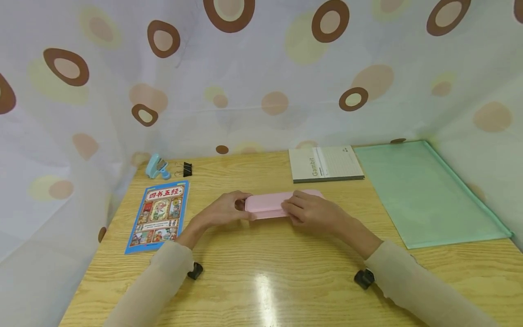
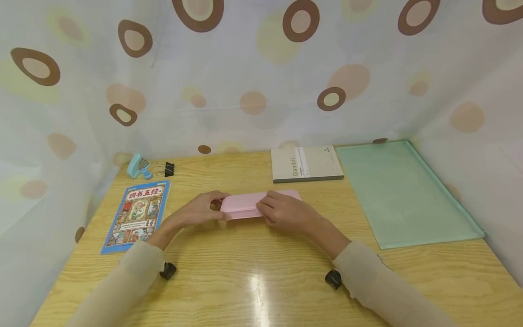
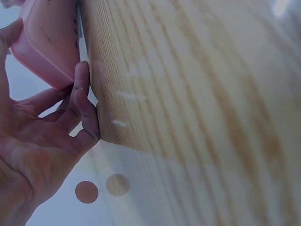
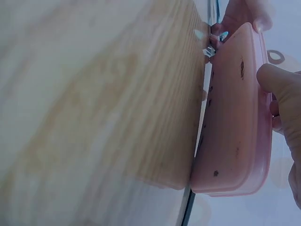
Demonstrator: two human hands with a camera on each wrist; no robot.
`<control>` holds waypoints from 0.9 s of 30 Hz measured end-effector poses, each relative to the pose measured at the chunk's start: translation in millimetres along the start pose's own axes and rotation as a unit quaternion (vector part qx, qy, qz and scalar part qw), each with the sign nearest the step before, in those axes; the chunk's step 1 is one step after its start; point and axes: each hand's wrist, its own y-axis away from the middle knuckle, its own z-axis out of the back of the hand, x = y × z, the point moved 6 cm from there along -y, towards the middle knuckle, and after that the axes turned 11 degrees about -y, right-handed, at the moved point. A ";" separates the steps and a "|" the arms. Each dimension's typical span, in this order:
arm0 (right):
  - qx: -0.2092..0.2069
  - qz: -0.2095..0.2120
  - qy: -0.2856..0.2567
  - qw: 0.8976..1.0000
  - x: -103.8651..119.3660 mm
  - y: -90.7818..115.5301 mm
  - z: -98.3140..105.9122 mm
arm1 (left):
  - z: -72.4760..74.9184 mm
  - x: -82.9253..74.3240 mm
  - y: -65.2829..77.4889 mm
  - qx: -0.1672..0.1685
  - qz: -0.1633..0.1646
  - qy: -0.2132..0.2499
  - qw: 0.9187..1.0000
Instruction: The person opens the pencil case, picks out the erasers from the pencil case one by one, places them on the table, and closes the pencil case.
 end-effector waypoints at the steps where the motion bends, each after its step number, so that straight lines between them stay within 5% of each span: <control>1: 0.004 0.008 0.012 1.000 1.1 -1.1 0.2 | -0.3 0.3 -0.3 0.001 -0.003 0.000 1.000; 8: 0.016 0.063 0.100 0.993 4.8 -2.1 -2.0 | -1.8 -0.4 -1.0 0.002 -0.001 0.002 1.000; 17: -0.016 0.085 0.120 0.989 4.8 -3.5 -2.4 | -1.3 -1.5 -0.8 0.003 0.001 0.018 1.000; 22: -0.048 0.058 0.067 0.995 -0.8 -3.2 1.3 | -0.4 -1.6 -0.5 0.000 -0.002 0.019 1.000; 27: -0.057 -0.045 -0.058 0.996 -15.9 8.8 4.5 | -2.2 -0.9 0.4 0.000 0.003 0.021 1.000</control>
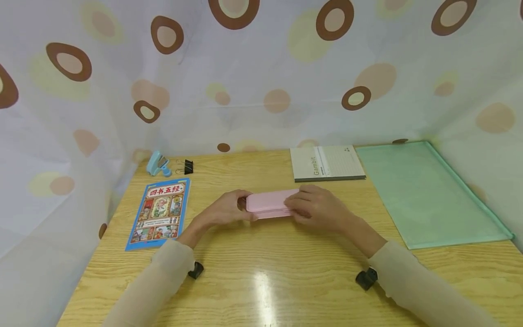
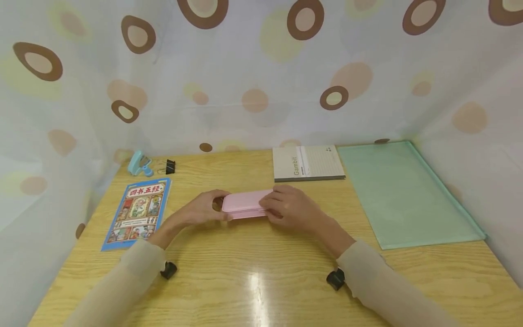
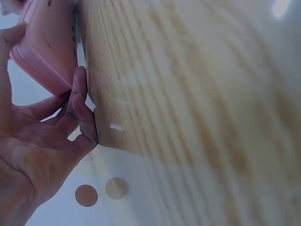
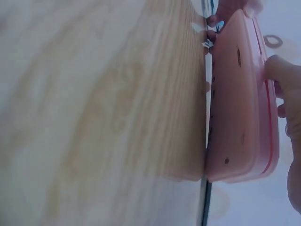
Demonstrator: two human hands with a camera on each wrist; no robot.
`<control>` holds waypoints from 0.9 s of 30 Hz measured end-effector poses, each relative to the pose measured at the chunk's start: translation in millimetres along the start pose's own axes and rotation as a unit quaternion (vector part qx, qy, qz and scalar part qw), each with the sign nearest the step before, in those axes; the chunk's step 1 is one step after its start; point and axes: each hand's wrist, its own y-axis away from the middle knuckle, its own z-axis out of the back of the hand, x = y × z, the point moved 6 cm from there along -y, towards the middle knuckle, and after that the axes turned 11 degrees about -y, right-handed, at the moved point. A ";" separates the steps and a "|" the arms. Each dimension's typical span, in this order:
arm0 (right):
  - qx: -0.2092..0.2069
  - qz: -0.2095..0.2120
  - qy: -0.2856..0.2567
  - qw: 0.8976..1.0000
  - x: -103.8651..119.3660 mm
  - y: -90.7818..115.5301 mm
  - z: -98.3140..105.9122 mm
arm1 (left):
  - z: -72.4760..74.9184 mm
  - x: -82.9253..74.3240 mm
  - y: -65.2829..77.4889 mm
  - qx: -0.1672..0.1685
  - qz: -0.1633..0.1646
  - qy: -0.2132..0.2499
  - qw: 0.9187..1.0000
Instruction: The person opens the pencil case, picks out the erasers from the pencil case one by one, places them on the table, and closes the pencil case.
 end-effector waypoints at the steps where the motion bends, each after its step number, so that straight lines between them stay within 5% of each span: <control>1: 0.000 -0.030 -0.025 0.999 -3.9 3.4 1.5 | -0.2 0.4 0.0 -0.001 0.000 -0.001 1.000; 5: -0.009 -0.147 -0.125 0.981 -20.4 20.5 6.3 | -2.4 2.5 0.5 0.000 0.004 -0.003 1.000; 9: -0.019 -0.210 -0.200 0.957 -29.9 32.5 7.0 | -4.0 4.9 1.8 0.003 0.009 -0.001 1.000; 12: -0.024 -0.226 -0.215 0.950 -33.0 34.7 7.2 | -3.9 5.9 2.6 0.002 0.012 -0.002 1.000; 19: -0.045 -0.199 -0.195 0.959 -34.1 29.0 8.6 | -3.7 6.1 3.3 -0.008 -0.013 -0.028 0.999; 22: -0.017 -0.218 -0.206 0.954 -37.1 29.4 6.7 | -5.4 3.7 3.8 -0.003 -0.030 -0.032 0.999; 27: 0.062 -0.277 -0.238 0.929 -43.7 36.6 1.0 | -7.1 0.4 3.5 0.001 -0.037 -0.037 0.999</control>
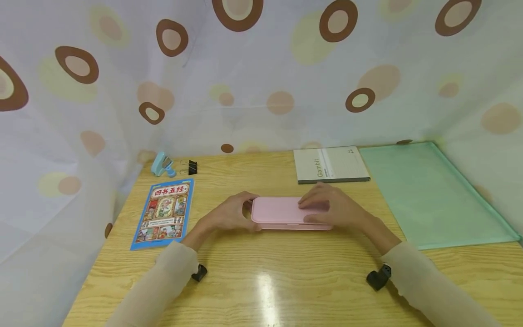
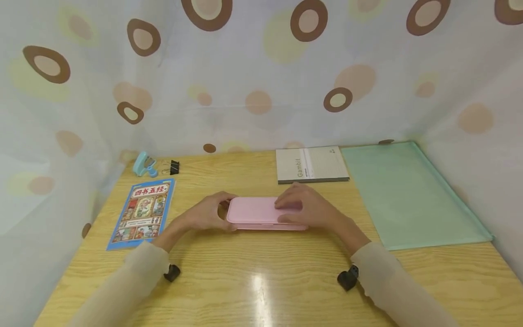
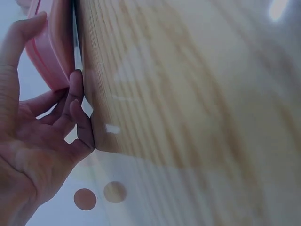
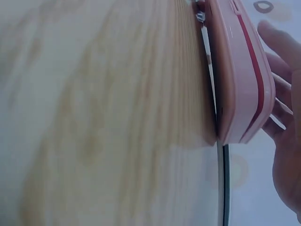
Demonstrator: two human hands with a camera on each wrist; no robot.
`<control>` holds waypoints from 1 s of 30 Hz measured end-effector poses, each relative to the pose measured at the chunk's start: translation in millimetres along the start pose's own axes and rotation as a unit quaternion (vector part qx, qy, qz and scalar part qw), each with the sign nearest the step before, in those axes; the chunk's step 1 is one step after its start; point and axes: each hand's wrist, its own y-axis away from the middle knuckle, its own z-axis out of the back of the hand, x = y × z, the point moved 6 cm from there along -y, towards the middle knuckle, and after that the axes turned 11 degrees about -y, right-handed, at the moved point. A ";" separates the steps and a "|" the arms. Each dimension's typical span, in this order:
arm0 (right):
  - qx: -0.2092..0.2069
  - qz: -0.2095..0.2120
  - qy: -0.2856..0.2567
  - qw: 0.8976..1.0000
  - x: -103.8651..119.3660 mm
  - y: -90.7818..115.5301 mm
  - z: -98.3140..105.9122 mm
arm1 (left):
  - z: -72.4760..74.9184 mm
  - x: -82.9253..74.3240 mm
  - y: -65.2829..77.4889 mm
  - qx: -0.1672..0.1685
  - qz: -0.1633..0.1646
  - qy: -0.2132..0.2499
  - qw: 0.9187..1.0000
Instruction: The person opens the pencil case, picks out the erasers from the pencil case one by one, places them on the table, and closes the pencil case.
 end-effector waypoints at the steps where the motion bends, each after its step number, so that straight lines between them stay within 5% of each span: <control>1: 0.009 -0.006 0.000 1.000 -1.5 0.8 0.5 | 0.2 -0.6 -0.5 -0.001 0.000 -0.002 1.000; 7: 0.040 -0.015 0.014 0.999 -3.2 4.4 2.6 | 2.9 -3.0 -0.6 -0.008 0.005 -0.012 1.000; 17: 0.016 0.020 0.051 0.998 6.1 1.7 4.9 | 0.6 -3.1 -1.7 -0.017 -0.010 -0.048 0.999; 25: -0.064 -0.037 -0.008 0.997 -0.8 -0.5 22.7 | -2.1 -1.6 -1.1 -0.002 -0.011 -0.038 0.999; 30: -0.130 -0.120 -0.094 0.980 -18.6 -6.3 40.1 | -2.8 -0.4 -1.6 -0.005 0.007 -0.019 1.000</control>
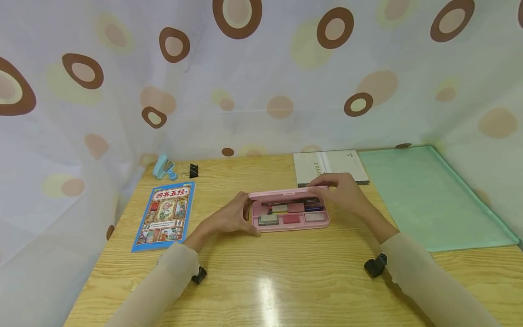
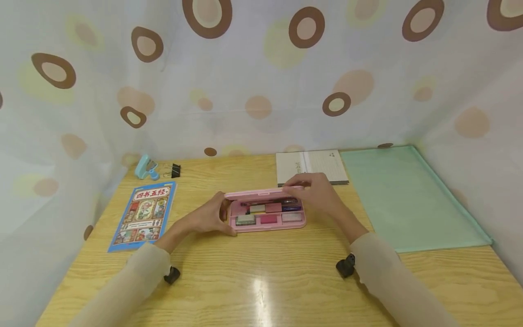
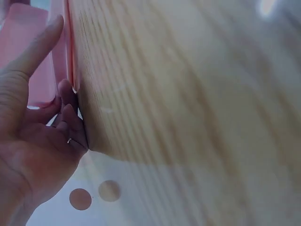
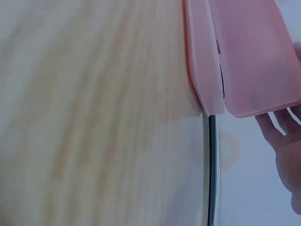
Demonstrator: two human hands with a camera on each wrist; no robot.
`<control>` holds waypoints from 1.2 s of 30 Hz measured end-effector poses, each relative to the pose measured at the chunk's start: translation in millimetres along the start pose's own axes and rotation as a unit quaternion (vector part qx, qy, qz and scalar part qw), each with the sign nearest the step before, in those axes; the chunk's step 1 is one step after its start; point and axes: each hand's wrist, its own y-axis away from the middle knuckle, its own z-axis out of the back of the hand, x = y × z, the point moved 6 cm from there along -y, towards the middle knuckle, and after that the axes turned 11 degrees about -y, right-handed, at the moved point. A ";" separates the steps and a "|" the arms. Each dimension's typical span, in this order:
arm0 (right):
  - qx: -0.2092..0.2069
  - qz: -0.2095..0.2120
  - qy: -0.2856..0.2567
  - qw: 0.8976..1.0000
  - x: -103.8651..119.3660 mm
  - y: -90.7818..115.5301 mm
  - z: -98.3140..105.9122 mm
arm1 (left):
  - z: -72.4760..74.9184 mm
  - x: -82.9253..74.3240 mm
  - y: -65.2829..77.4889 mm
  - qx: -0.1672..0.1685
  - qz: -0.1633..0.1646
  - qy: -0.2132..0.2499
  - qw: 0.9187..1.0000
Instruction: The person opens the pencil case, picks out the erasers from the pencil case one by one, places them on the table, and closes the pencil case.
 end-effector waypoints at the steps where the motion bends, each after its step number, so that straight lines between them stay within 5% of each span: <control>1: -0.016 -0.015 -0.008 1.000 -3.0 -3.4 3.2 | -0.8 1.2 -0.3 -0.001 0.004 0.006 1.000; 10: -0.090 -0.084 -0.067 0.990 -31.6 -24.8 17.5 | -4.4 6.5 -1.0 -0.006 0.017 0.032 0.999; 14: -0.100 -0.122 -0.043 0.987 -44.5 -24.6 17.7 | -5.1 6.8 -0.1 -0.003 0.012 0.034 0.999; 25: -0.078 -0.128 0.037 0.988 -44.7 -13.1 21.0 | -3.0 7.3 -1.4 -0.007 0.010 0.034 0.999; 36: -0.027 -0.108 -0.046 0.993 -27.2 16.6 19.0 | -1.0 11.6 1.7 -0.006 0.006 0.055 0.998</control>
